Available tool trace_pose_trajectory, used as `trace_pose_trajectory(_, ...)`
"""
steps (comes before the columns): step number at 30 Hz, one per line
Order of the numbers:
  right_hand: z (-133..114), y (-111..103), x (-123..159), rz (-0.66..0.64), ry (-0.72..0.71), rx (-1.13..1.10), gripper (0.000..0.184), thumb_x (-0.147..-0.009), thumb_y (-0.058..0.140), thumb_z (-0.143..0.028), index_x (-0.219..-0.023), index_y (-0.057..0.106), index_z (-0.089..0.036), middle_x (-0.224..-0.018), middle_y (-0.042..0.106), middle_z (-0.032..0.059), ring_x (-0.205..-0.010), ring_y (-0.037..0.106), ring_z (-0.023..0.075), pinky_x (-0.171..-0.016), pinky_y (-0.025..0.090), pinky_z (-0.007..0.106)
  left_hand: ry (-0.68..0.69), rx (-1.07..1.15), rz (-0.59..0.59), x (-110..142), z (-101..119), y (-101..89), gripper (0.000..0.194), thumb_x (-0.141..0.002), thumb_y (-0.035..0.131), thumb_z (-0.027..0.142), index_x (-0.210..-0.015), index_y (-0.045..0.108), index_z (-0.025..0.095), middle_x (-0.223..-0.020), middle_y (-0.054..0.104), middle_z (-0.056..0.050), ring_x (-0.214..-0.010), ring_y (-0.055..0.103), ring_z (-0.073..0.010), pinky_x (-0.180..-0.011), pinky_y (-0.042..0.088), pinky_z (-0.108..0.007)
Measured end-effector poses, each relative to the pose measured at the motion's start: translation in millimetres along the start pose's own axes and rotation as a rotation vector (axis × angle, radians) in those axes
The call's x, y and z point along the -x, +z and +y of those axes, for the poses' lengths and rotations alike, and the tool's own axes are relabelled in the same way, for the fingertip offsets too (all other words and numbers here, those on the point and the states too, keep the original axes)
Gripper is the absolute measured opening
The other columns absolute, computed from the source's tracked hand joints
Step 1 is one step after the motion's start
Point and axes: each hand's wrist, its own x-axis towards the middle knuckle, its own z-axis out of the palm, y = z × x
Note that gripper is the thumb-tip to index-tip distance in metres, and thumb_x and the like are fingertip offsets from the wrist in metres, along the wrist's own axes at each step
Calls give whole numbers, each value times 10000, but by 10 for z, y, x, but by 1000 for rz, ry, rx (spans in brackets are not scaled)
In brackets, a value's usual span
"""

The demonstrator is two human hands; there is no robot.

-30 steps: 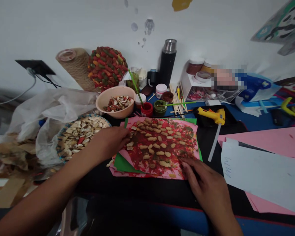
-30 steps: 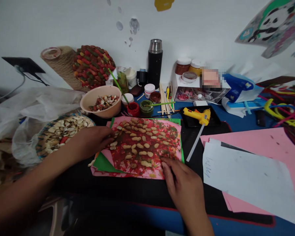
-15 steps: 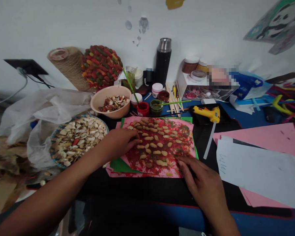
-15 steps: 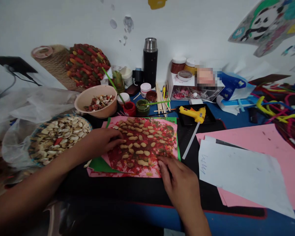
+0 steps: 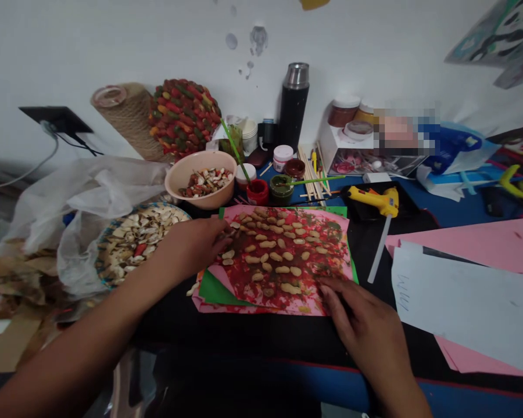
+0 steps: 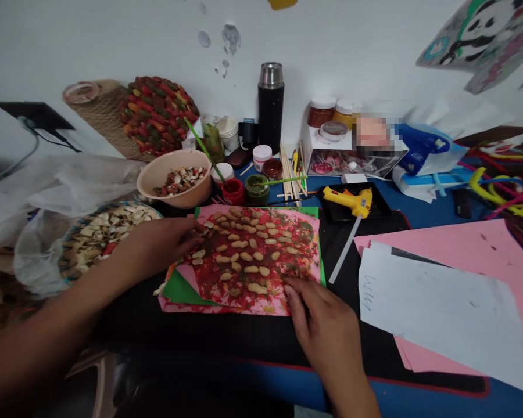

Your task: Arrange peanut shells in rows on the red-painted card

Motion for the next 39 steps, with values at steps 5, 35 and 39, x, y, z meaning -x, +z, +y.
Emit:
trace_pose_trajectory(5, -16, 4, -1, -4, 18, -51, 262, -1133, 532, -325, -1135, 774, -222, -1042, 865, 65, -895, 850, 230, -773, 670, 322, -22, 2, -15, -44, 48, 7, 356, -1049, 456, 386, -1144, 753, 214, -1092, 815, -135, -973, 775, -340, -737, 510, -368)
trace_pose_trajectory(35, -44, -49, 31, 32, 17, -147, 209, -1107, 559, -234, -1142, 764, -213, -1031, 863, 61, -863, 838, 211, -762, 658, 312, 408, 274, 8, -286, 1143, -340, 216, -1042, 581, 370, -1016, 758, 250, -949, 811, -35, -840, 737, -226, -690, 464, -309)
trace_pose_trajectory(39, -34, -41, 26, 26, -9, -121, 223, -1109, 560, -255, -1151, 774, -214, -1058, 867, 68, -887, 847, 224, -762, 670, 321, 255, 253, 76, -107, 418, -485, 224, -996, 599, 405, -1049, 762, 262, -963, 800, -16, -822, 705, -201, -723, 452, -291)
